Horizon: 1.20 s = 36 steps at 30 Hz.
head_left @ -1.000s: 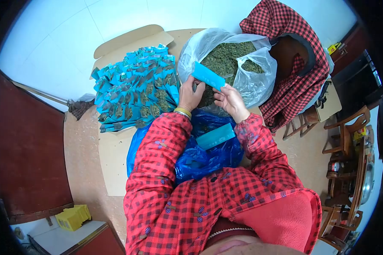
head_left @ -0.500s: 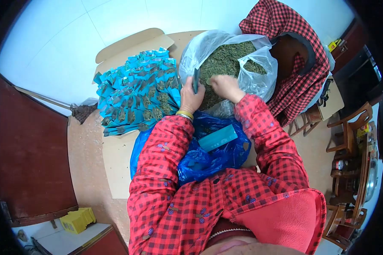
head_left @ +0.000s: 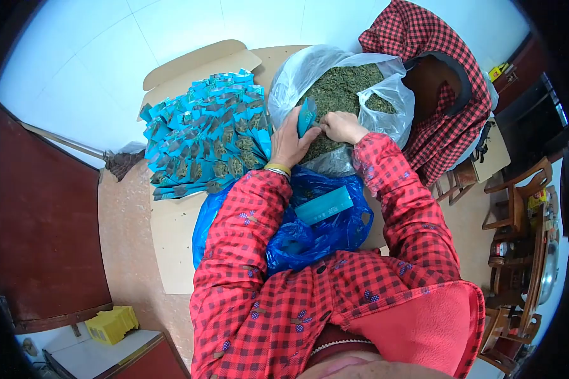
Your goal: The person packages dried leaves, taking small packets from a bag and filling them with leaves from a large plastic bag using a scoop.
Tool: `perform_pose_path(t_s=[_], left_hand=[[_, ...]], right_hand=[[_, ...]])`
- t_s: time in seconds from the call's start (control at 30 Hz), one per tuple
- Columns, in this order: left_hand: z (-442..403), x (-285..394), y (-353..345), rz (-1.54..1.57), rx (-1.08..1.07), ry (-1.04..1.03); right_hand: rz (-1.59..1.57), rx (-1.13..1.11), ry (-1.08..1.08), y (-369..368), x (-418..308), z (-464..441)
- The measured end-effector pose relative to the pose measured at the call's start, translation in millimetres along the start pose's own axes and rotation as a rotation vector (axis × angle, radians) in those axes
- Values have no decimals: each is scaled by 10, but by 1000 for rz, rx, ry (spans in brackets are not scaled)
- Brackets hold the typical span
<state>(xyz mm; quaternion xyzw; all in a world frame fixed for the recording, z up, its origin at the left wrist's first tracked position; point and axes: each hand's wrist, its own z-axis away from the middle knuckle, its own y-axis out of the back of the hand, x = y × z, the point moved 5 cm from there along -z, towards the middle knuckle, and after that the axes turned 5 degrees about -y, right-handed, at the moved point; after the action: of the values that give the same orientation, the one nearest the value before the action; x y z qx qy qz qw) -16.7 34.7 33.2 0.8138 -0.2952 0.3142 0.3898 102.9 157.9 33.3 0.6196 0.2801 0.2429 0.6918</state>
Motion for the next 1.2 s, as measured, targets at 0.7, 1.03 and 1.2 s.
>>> perform_pose_path(t_s=[0.7,1.03,1.2], left_hand=[[-20,68,-81,-255,-12,39],[-5,-5,-144,-298,-35,3],[15,29,-79,-270,12,-4]], right_hand=[[-267,259,24,1154,139,562],[305,542,417,888,-476,753],[296,625,468,1003,-537,755]])
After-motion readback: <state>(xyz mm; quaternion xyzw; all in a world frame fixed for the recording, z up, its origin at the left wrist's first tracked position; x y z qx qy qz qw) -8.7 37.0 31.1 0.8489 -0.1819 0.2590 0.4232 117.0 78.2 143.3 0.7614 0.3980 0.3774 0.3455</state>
